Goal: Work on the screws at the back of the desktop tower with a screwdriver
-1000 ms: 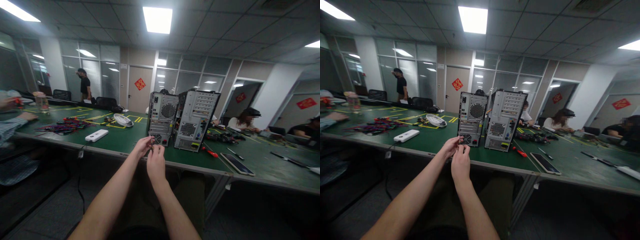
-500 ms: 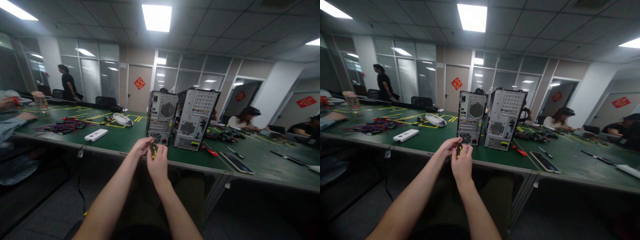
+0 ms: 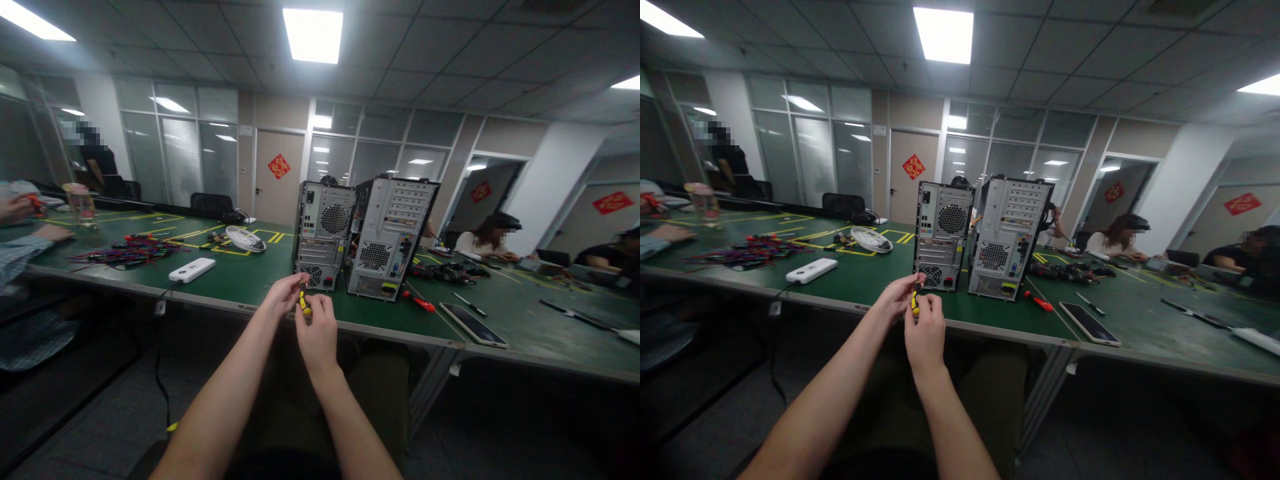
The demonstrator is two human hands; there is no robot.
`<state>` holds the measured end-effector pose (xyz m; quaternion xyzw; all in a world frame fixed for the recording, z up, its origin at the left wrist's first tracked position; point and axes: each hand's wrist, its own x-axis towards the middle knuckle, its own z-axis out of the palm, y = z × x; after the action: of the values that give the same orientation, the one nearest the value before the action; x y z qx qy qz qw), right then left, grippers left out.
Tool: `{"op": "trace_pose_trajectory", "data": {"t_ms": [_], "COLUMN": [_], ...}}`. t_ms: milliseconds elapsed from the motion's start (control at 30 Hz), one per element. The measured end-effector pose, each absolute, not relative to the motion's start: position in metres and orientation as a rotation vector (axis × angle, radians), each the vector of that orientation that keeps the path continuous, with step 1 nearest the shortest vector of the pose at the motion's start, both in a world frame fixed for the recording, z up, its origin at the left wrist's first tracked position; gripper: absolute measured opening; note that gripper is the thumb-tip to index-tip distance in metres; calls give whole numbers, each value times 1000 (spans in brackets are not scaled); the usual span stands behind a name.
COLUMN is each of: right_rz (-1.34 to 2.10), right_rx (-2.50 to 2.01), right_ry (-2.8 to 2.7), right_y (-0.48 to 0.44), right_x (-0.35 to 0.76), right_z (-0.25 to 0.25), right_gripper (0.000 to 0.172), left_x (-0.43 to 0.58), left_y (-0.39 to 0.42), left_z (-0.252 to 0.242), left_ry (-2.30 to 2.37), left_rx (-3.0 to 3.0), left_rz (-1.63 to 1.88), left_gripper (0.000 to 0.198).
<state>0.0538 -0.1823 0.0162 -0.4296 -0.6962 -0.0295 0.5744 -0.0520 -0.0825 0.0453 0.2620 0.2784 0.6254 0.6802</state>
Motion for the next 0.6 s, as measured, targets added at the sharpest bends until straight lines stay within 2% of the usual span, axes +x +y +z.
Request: {"op": "trace_pose_trajectory", "data": {"t_ms": [200, 333, 467, 600], "right_rz": [-235, -217, -45, -30], "right_rx": [-1005, -993, -1009, -1074], "right_ry": [-1684, -1693, -1597, -1628], "right_y": [-180, -183, -185, -187], "right_x": [52, 49, 48, 50], "right_z": [19, 19, 17, 18], "right_gripper": [25, 29, 30, 18], "left_x": [-60, -65, -66, -65], "left_y": [-86, -87, -86, -87], "left_z": [43, 44, 46, 46], "left_ry": [709, 688, 683, 681], "left_rx": [696, 747, 671, 645], "left_rz": [1372, 1362, 1335, 1310], "left_gripper": [10, 9, 4, 3]}}
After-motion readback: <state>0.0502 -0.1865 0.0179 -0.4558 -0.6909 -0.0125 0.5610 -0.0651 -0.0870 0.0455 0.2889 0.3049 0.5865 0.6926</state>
